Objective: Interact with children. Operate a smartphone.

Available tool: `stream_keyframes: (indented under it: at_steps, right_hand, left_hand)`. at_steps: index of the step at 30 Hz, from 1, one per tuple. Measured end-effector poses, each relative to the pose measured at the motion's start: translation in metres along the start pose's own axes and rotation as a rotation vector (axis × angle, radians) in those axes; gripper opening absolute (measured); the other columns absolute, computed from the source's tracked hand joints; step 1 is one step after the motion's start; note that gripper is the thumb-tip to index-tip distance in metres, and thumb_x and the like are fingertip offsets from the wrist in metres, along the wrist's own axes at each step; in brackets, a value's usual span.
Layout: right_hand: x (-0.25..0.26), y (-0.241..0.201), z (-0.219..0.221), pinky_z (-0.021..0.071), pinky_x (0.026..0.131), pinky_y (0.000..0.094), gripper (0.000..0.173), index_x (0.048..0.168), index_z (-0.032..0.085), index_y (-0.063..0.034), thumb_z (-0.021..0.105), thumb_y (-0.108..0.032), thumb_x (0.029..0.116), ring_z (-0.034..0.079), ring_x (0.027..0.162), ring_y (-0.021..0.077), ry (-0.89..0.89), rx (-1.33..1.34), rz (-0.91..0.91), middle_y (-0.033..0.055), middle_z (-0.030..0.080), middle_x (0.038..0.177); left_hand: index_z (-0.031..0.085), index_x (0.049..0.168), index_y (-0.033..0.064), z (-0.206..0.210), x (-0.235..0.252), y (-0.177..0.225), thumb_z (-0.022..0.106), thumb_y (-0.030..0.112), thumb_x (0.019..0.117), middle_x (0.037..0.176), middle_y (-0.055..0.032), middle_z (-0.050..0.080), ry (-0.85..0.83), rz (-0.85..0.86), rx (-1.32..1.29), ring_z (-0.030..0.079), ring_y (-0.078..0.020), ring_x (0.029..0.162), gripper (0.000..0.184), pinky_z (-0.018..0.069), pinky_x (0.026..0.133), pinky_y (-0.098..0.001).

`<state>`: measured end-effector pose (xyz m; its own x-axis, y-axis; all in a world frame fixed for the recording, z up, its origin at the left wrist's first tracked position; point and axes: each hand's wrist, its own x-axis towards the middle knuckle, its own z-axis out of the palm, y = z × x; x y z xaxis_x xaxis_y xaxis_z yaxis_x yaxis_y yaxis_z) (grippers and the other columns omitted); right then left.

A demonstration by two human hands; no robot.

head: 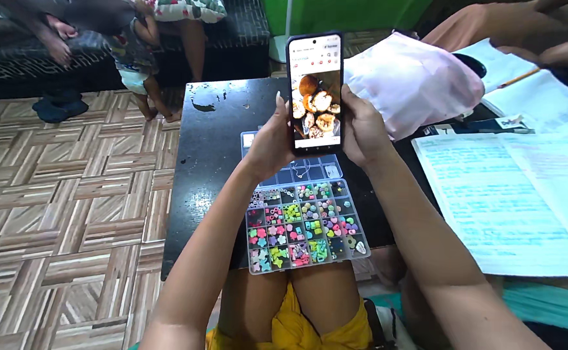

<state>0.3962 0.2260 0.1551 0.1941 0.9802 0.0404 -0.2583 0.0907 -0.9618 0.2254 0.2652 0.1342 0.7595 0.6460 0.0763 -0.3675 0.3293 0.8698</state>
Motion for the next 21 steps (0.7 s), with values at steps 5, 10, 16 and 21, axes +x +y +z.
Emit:
stream_keyframes:
  at_steps: [5,10,16,21]
  right_hand:
    - [-0.03,0.006,-0.032,0.0578,0.091,0.033,0.039,0.131,0.059,-0.011,0.038,-0.038,0.111,0.068,0.103,0.0109,0.161,-0.023,0.096,0.0016,0.069,0.113]
    - [-0.082,0.007,-0.088,0.054,0.089,0.0308,0.045,0.132,0.06,-0.0125,0.038,-0.045,0.11,0.065,0.102,0.0074,0.419,-0.308,0.195,-0.0005,0.067,0.113]
    - [-0.121,0.008,-0.099,0.0403,0.106,0.0547,0.072,0.154,0.045,-0.0117,0.019,-0.06,0.1076,0.052,0.134,0.03,0.428,-0.597,0.254,0.0135,0.054,0.149]
    - [-0.138,0.009,-0.093,0.044,0.09,0.0698,0.071,0.159,0.036,-0.0173,0.024,-0.063,0.1061,0.057,0.119,0.049,0.428,-0.946,0.143,0.0269,0.055,0.142]
  left_hand:
    - [0.03,0.159,0.0133,-0.003,0.001,0.001,-0.008,0.059,0.1026,0.15,-0.0093,0.048,0.043,-0.031,0.176,0.057,-0.0227,0.127,0.082,0.0524,0.097,-0.0437]
    - [0.036,0.155,0.0117,-0.01,0.002,0.008,-0.007,0.056,0.1043,0.149,-0.0074,0.052,0.134,0.037,0.261,0.058,-0.0218,0.128,0.08,0.0509,0.102,-0.0424]
    - [0.039,0.152,0.0109,-0.013,0.004,0.007,-0.006,0.053,0.1061,0.141,-0.0071,0.057,0.239,0.024,0.365,0.061,-0.0193,0.121,0.077,0.0512,0.099,-0.0389]
    - [0.045,0.149,0.0064,-0.031,0.005,0.001,0.012,0.045,0.1109,0.14,-0.0091,0.059,0.315,0.178,0.614,0.059,-0.0208,0.126,0.063,0.0501,0.101,-0.0426]
